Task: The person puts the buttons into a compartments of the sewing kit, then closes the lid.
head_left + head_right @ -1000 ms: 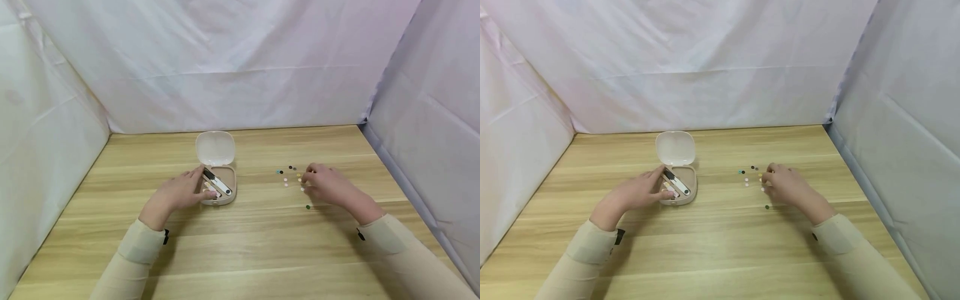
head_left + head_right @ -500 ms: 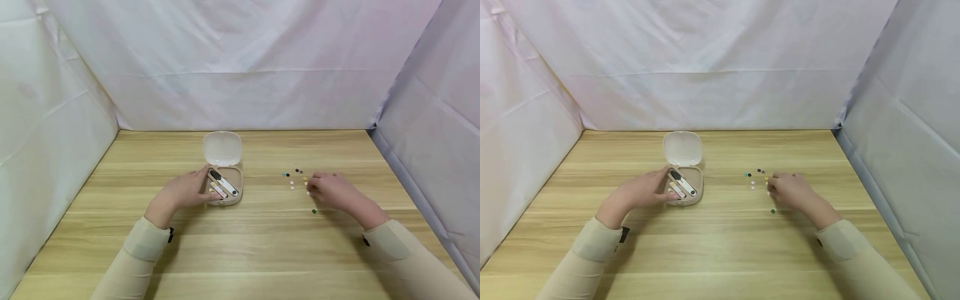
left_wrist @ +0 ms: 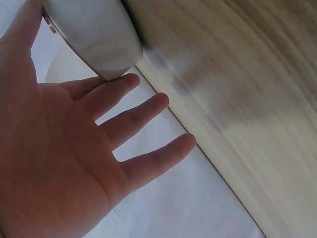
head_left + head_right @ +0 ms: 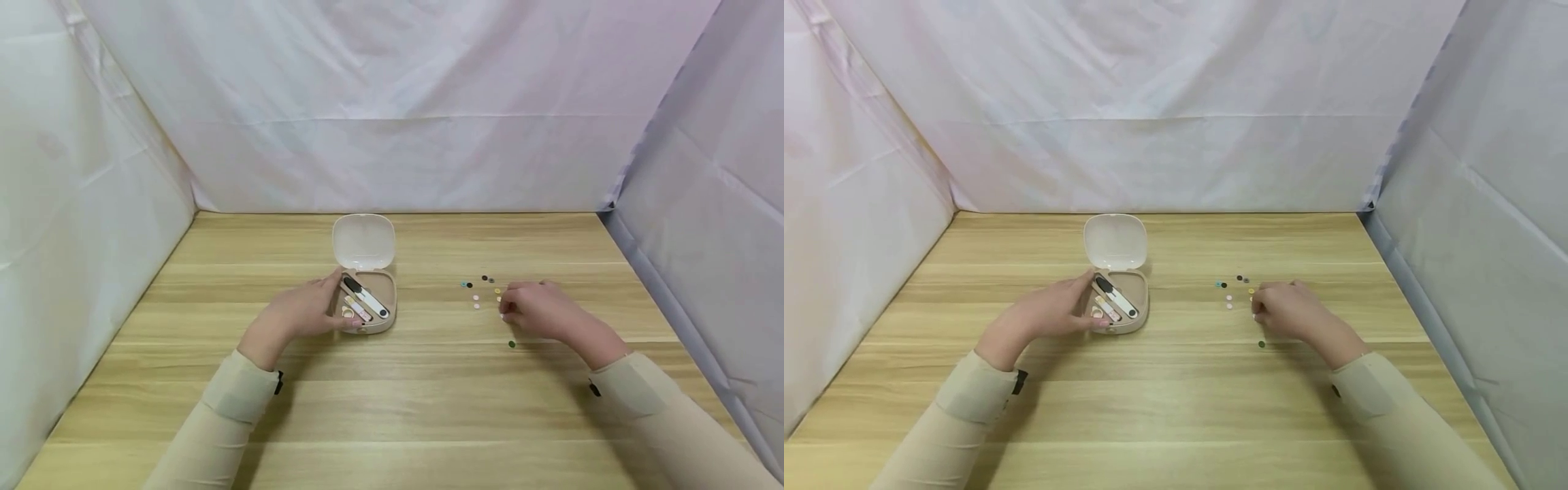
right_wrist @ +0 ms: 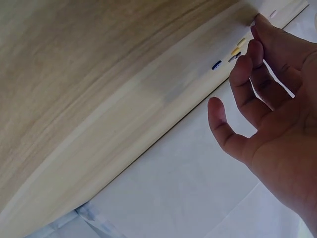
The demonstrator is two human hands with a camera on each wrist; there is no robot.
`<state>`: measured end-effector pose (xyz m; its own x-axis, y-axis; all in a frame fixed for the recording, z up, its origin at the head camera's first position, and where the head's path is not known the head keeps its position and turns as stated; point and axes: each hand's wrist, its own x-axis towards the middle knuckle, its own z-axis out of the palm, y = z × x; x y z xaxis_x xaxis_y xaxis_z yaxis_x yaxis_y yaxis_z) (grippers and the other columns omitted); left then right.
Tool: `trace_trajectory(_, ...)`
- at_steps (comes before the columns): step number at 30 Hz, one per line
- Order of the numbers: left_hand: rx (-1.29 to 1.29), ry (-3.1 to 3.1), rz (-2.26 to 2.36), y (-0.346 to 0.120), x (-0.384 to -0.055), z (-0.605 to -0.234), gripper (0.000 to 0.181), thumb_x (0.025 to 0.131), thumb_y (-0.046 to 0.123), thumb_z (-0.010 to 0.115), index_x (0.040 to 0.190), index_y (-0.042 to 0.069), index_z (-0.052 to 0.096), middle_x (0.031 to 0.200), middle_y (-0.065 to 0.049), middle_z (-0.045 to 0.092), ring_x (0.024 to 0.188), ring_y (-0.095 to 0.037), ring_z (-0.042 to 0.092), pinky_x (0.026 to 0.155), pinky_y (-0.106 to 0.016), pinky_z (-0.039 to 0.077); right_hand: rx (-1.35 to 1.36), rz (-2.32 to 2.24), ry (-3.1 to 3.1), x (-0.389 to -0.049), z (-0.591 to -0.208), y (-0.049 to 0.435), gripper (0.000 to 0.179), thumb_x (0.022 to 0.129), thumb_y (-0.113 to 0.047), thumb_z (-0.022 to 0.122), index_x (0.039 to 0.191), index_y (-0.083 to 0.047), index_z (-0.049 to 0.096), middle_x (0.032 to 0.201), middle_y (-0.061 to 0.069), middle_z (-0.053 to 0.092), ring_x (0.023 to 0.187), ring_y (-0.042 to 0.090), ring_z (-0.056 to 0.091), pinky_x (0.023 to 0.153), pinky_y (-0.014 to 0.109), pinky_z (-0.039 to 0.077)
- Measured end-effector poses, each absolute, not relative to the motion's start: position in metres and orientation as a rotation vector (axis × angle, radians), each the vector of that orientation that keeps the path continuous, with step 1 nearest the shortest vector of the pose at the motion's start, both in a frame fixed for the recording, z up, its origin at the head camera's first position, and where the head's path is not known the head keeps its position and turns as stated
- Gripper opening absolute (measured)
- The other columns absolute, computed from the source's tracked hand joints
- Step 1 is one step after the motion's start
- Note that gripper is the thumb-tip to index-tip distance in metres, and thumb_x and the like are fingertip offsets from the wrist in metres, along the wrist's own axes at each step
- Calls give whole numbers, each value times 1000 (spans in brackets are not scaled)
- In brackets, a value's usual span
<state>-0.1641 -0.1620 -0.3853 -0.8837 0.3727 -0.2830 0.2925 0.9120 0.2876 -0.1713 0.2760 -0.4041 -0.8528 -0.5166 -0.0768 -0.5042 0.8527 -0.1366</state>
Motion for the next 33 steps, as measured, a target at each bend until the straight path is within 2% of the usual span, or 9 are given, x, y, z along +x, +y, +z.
trace_trajectory(4,476,2735,355,-163,-163,-387,127,87,80,66,171,4,10,172,-21,33,156,-45,40,125,-63,38,-835,-289,2827,-177,-404,276,16,91,-8,81,84,-20,74,82,-10,68,74,5,57,70,31,53)
trace_trajectory(7,464,2738,357,-162,-163,-389,128,86,81,67,172,7,8,173,-20,33,156,-45,39,124,-64,39,-842,-400,2765,-177,-403,280,17,91,-5,78,83,-18,72,80,-9,66,73,5,54,67,26,50)
trace_trajectory(20,456,2734,403,-164,-165,-388,126,87,79,69,172,9,8,175,-17,30,157,-44,38,126,-63,37,-775,-421,2729,-178,-401,280,13,94,-9,77,86,-18,73,72,-9,58,68,5,48,64,23,43)
trace_trajectory(33,451,2718,450,-167,-164,-391,127,86,80,69,172,7,10,170,-24,38,155,-44,43,123,-63,40,-681,-479,2654,-175,-397,282,11,94,-14,75,85,-20,72,73,-9,60,65,7,48,59,22,40)
